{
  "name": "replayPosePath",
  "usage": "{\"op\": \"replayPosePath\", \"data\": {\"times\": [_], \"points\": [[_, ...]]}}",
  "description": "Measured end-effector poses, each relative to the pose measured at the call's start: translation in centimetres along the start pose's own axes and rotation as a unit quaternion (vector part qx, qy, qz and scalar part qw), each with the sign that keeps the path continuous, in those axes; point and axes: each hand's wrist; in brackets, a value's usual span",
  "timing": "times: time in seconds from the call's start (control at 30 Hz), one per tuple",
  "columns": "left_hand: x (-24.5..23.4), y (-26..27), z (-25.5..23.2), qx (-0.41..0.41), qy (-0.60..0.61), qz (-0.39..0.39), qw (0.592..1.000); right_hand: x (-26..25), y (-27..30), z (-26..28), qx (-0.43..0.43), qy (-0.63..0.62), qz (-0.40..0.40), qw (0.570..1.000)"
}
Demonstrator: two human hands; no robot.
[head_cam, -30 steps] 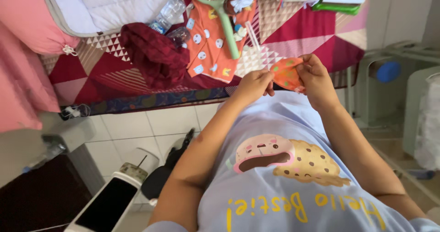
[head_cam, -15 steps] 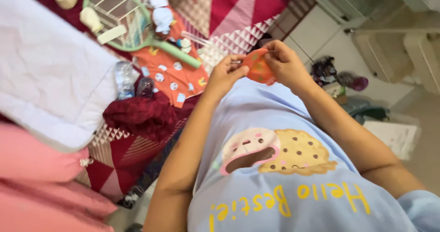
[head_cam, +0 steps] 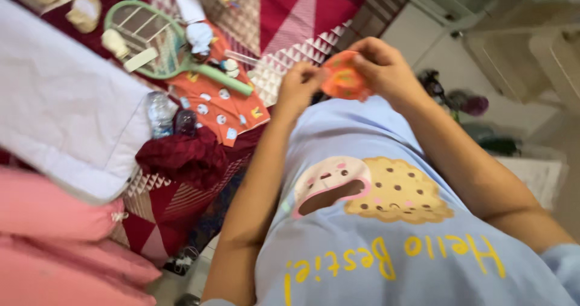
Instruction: The person wipes various items on a bed and a rolling cart using a small orange cloth, including a jar, a book, and a notebook. They then place the cleaned items and other objects into a rolling cart and a drawer.
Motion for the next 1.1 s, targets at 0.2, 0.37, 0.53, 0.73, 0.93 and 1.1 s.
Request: {"op": "replayPosePath", "data": {"times": [0.2,0.37,0.53,0.73,0.93,1.1], "points": [[0.0,0.4,-0.9,0.017,0.063,-0.004,0.998,-0.7,-1.1,0.1,0.008,-0.106,0.034,0.994],[-3.3,-0.5,1.1,-0.018,0.044,-0.056,0.997,1.7,-3.0,-2.0,0.0,-0.185,0.053,0.981],[-5.2,-0.9,3.4,-0.041,0.048,-0.104,0.993,3.8,-5.7,-3.7,0.05,-0.104,0.061,0.991],[-6.6,-5.5,4.3,-0.068,0.07,-0.164,0.982,4.3,-15.1,-5.8,0.094,-0.102,0.08,0.987],[-7.5,-15.9,4.9,-0.156,0.047,-0.263,0.951,1.7,-29.0,-10.9,0.057,0.041,0.038,0.997],[-7.4,-26.1,4.5,-0.071,0.026,-0.271,0.96,-3.5,-43.6,-15.4,-0.051,0.058,-0.053,0.996]]}}
Point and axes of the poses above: each hand's wrist, its own y-axis away from the middle knuckle, its own x-axis out of the palm, z = x × y, and after that the axes turned 11 degrees about -x, right-handed
